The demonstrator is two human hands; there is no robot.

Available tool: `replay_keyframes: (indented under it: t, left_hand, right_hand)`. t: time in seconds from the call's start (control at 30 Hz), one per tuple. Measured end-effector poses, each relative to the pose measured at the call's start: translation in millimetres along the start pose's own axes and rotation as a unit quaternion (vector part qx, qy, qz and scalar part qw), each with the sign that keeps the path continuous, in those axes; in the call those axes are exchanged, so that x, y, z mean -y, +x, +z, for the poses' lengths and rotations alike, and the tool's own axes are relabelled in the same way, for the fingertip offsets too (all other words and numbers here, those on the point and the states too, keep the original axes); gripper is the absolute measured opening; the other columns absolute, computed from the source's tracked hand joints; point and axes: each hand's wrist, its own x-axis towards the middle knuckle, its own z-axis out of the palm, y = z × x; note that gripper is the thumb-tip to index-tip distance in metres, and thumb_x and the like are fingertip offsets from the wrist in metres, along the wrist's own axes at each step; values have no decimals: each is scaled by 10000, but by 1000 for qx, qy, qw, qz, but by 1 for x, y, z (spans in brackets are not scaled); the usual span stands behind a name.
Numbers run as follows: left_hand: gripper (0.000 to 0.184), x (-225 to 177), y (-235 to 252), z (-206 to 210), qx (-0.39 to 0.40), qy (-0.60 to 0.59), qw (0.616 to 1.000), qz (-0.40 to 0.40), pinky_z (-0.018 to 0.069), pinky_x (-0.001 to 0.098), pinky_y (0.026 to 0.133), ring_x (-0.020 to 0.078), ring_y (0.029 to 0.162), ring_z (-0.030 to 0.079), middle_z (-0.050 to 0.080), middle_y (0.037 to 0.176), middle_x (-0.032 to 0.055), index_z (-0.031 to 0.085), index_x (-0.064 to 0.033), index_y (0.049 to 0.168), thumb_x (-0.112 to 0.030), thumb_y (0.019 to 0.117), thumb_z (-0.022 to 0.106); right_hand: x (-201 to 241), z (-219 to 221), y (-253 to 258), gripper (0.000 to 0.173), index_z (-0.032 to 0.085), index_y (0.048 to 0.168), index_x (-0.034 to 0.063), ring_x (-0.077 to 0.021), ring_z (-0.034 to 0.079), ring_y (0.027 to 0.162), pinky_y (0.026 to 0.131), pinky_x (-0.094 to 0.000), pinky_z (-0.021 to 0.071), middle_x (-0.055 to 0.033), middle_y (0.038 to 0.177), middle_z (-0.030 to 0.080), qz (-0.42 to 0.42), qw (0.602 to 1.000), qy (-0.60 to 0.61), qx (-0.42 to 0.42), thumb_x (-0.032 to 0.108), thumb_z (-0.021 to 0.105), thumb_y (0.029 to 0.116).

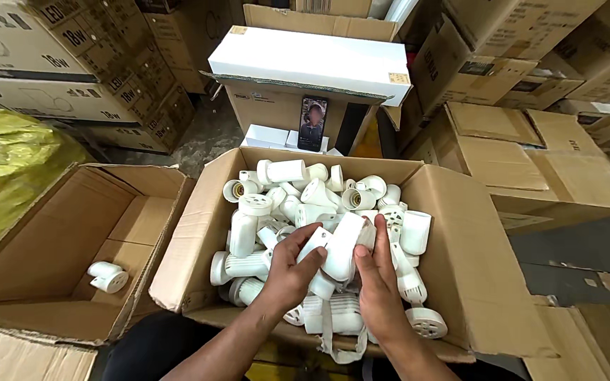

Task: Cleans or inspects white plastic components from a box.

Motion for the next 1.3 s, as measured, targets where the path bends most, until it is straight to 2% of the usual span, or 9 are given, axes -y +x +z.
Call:
replay_keyframes:
  t: [0.1,0.23,0.53,0.67,0.8,0.9,1.07,1.2,1.3]
  left_hand:
    - [442,-3,-2,-1,52,20,998,13,606,334,872,170,980,708,700,1145,132,519,95,1368,-86,967,559]
    - [498,-2,-3,5,93,38,995,28,601,330,902,165,1019,700,682,1189,136,488,101,1387,-139,969,613]
    - [579,-2,-8,11,78,71,990,93,596,360,951,203,1084,693,671,1242,158,462,112,1412,-177,960,678]
    - [509,0,-3,5,-12,133,984,118,601,344,933,177,1073,698,684,1234,143,482,93,1412,-152,985,612]
    - [435,-2,0,6,-63,96,992,47,605,325,849,169,957,713,718,1102,128,500,69,1401,-107,1005,545]
    - [409,-1,-3,10,-73,62,994,44,611,330,831,176,938,718,720,1074,133,511,83,1375,-65,995,525]
    - [451,1,-7,17,-81,111,983,119,614,325,821,164,942,708,699,1133,139,486,115,1368,-49,950,524]
    - [455,8,-10,16,-82,216,964,134,597,350,897,139,1045,694,698,1216,117,564,63,1348,-123,933,554]
    - [459,8,-13,18,-77,224,961,142,598,340,905,135,1062,693,696,1231,122,569,71,1341,-130,928,566]
  right_hand:
    - [3,-6,8,371,510,1312,-48,-96,661,1019,890,-264,575,-92,1135,654,-1,996,-16,-84,227,434,1074]
    - [15,-24,22,330,656,991,46,-57,648,847,812,-244,559,-3,865,655,36,994,-40,-98,228,401,1093]
    - [25,-56,56,398,542,1031,73,-192,660,766,735,-408,591,-75,843,632,188,895,281,-289,395,324,1116]
    - [36,-56,47,523,537,1202,51,-234,695,939,810,-426,591,-139,1046,681,149,913,321,-205,410,166,1120]
    - [22,-41,24,331,672,1184,-58,-211,637,1160,931,-367,574,-151,1367,607,-29,998,47,-25,73,425,1007]
    - [12,-26,17,530,620,1390,43,-186,583,1225,917,-299,564,-181,1558,412,-66,986,-156,4,252,716,913]
    - [0,-13,19,547,448,1471,-62,-138,688,1058,921,-276,579,-160,1251,671,31,998,-47,-11,207,592,1018]
    - [-5,-10,15,845,161,1594,-51,-128,604,1240,1032,-271,530,-199,1469,504,42,995,-67,52,321,628,997]
    - [-11,-3,16,652,312,1511,-93,-110,649,1122,952,-261,563,-177,1324,594,13,997,-81,-5,317,514,1047]
